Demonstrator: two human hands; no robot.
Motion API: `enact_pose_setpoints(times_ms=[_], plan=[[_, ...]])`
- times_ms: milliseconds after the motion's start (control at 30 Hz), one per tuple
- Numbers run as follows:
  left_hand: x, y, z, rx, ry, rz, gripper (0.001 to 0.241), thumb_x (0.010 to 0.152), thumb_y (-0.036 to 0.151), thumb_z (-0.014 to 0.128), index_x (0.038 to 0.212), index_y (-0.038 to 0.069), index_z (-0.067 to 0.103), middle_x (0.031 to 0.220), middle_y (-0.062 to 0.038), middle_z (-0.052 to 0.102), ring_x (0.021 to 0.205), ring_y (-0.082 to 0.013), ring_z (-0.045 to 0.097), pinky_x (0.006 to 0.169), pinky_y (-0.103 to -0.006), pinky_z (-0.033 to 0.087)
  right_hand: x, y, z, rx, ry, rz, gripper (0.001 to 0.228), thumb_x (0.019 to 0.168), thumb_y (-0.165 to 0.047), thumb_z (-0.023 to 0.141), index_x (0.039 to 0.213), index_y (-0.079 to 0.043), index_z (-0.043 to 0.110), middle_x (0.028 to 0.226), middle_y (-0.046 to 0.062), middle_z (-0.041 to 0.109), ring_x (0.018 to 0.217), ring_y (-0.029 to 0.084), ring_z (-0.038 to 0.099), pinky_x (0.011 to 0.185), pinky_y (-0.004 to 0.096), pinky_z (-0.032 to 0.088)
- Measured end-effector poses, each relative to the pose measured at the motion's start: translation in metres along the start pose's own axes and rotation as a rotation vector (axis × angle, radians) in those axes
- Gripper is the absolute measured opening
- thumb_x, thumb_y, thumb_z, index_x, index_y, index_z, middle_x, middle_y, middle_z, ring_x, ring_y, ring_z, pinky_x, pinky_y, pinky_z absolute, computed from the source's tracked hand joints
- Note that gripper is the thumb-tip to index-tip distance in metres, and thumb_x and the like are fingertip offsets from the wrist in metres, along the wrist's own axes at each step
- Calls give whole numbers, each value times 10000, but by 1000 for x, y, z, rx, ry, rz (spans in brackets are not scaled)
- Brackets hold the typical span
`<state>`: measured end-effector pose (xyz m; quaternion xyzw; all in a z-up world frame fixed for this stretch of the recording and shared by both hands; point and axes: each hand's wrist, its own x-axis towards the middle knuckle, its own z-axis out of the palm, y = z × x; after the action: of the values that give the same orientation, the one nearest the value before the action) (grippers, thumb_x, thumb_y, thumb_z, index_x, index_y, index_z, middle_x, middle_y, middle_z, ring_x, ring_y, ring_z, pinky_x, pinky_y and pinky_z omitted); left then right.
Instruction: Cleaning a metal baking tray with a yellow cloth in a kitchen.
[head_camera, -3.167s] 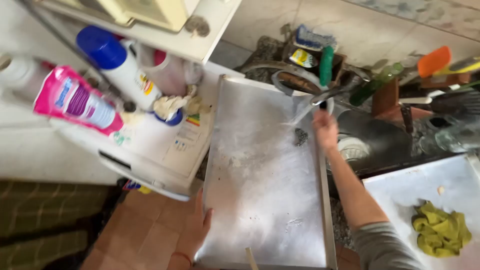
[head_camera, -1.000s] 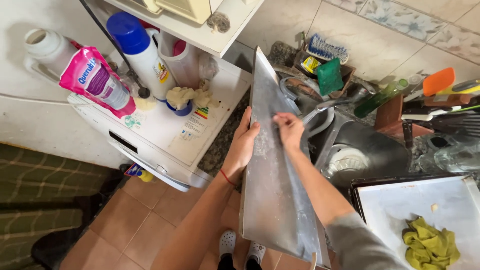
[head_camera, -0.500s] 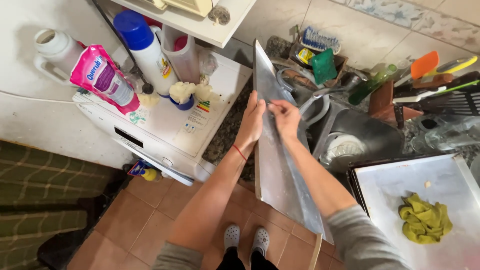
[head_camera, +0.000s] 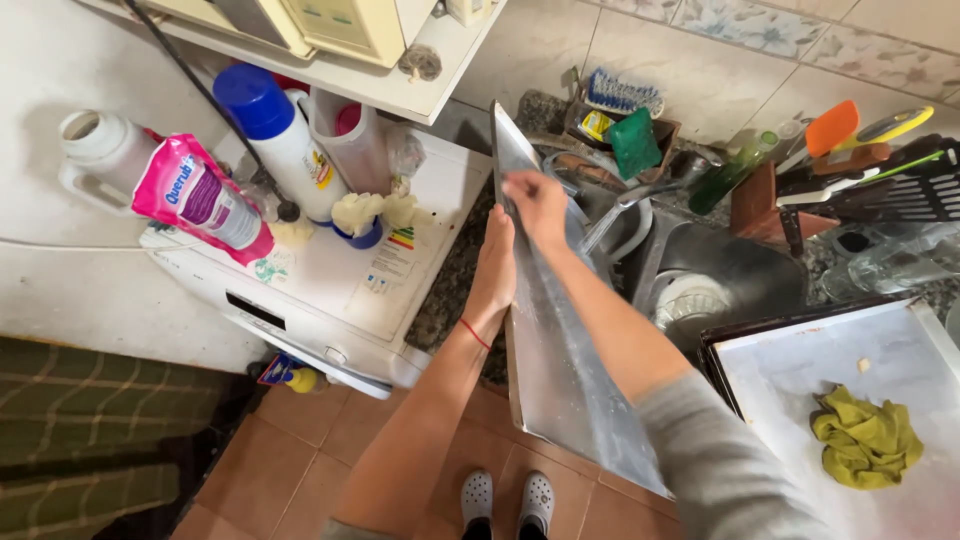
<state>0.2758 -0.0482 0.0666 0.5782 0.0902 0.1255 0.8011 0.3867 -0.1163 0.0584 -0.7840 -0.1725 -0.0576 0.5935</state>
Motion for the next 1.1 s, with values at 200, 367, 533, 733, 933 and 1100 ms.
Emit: enact_pose_setpoints(times_ms=[200,367,533,733,933,1100], plan=[[0,-6,-9,69,2,34,697,1088,399,419,1591,-51,242,1668,-176,301,1533,-229,294,1228,-323,241,1,7,13,25,23,37,251,870,-140,748,1109,-69,772,857,79,784,725,100,674,700,283,546],[-18,-2,-17,114,0,38,684,1090,354,468,1590,-57,246,1656,-185,322,1520,-228,316,1222,-320,250,-152,-110,-67,-7,-126,113,158,901,-111,739,1015,-1,739,804,93,724,746,134,611,686,304,525],[-29,6,-20,-300,-22,-84,822,844,3,556,1613,11,265,1362,-159,567,1120,-220,575,962,-320,476,-235,-97,-123,40,-199,65,250,851,-127,788,1082,-31,799,983,92,786,890,136,715,809,309,576],[-27,2,-19,-274,27,-53,829,787,-72,536,1592,-22,342,1334,-107,607,1090,-165,596,929,-260,484,-199,168,-152,-376,88,396,148,902,-112,773,1024,-30,786,845,62,786,725,97,711,725,285,554],[-16,-18,-30,-221,-15,24,817,789,-82,548,1583,-45,360,1347,-121,598,1094,-175,582,931,-258,477,-174,-13,-94,-67,38,231,159,895,-101,750,1038,-50,795,866,71,797,712,106,645,671,298,526],[-27,-10,-30,-196,4,15,804,780,-82,556,1559,-53,364,1370,-109,599,1131,-166,598,956,-255,485,-216,-87,-104,-41,-26,64,209,859,-92,783,1060,-36,796,977,68,800,779,109,661,719,289,537]])
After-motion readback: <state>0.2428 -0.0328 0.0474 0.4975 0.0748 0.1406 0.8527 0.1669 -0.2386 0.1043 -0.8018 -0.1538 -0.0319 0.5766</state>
